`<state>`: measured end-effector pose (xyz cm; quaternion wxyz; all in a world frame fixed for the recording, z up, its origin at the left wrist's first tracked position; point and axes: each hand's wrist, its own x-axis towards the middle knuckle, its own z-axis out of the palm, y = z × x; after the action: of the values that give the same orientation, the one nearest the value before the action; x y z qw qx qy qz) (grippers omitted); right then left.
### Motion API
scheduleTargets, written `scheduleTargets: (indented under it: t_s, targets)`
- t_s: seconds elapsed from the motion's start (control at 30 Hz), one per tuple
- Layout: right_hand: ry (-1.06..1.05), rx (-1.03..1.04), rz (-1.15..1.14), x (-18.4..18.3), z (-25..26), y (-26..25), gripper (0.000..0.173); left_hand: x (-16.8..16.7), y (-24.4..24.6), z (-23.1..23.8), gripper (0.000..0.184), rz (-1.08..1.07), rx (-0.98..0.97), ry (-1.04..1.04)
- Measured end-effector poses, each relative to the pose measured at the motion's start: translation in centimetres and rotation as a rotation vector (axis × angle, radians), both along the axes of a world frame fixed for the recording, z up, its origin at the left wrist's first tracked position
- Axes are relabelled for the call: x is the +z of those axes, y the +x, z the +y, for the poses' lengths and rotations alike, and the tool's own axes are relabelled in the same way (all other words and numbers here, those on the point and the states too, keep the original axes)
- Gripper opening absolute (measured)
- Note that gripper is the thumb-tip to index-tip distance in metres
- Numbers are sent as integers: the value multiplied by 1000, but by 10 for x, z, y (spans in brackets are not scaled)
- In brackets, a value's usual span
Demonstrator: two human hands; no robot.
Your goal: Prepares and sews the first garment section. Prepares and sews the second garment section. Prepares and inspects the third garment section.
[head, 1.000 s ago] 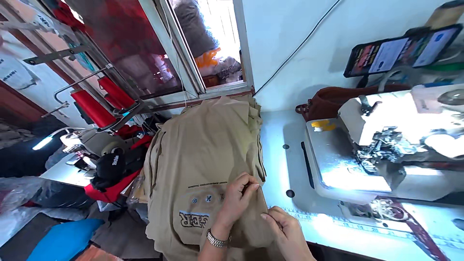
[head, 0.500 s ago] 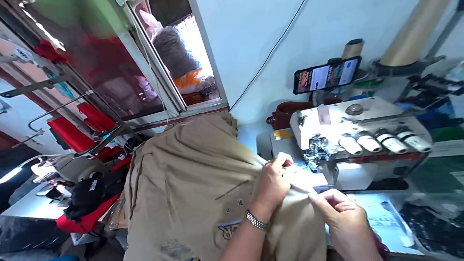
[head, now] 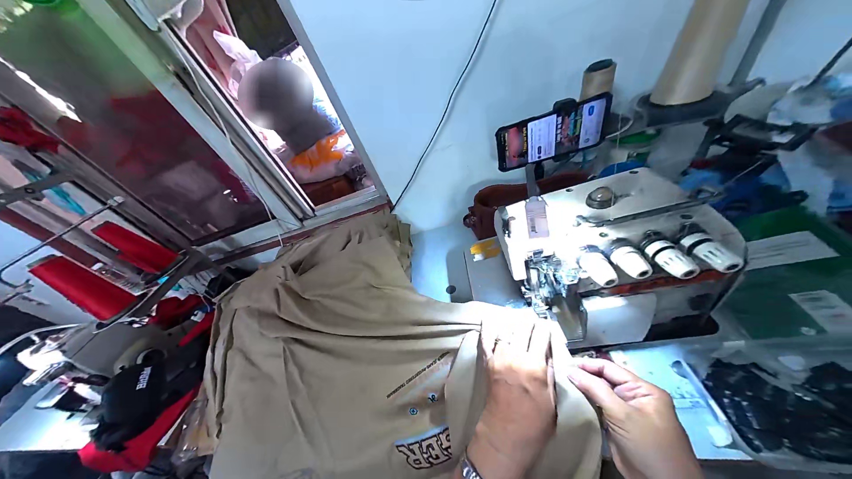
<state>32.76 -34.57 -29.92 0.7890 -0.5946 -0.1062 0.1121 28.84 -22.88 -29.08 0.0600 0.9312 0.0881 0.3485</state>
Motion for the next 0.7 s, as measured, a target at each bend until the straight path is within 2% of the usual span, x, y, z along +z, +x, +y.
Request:
scheduleTargets:
  t_s: [0.17,0.23,0.3,0.37,0.43,0.5,0.57,0.63,0.7]
  targets:
    - [33,-36,61,2,17,16,16,18,11,36,34,123,-105,-328]
    - [38,-35,88,2,18,16,16,25,10,51,32,142,-203,-461]
    - [58,15,114,-3,14,9,13,24,-5,68,32,95,-296,-617]
    - [66,133,112,-15,4,-3,11,11,-41,81,30,-85,-288,-714]
    - [10,276,99,-30,-10,-23,9,-11,-91,87,24,-380,-74,-711]
    - [-15,423,106,-49,-24,-45,16,-39,-147,89,21,-645,232,-634]
    - [-16,529,90,-70,-33,-61,22,-68,-197,82,28,-740,534,-663]
    - [-11,558,77,-79,-38,-69,25,-98,-230,69,39,-706,752,-919]
    - [-3,563,60,-76,-41,-71,28,-127,-249,57,49,-562,758,-1274]
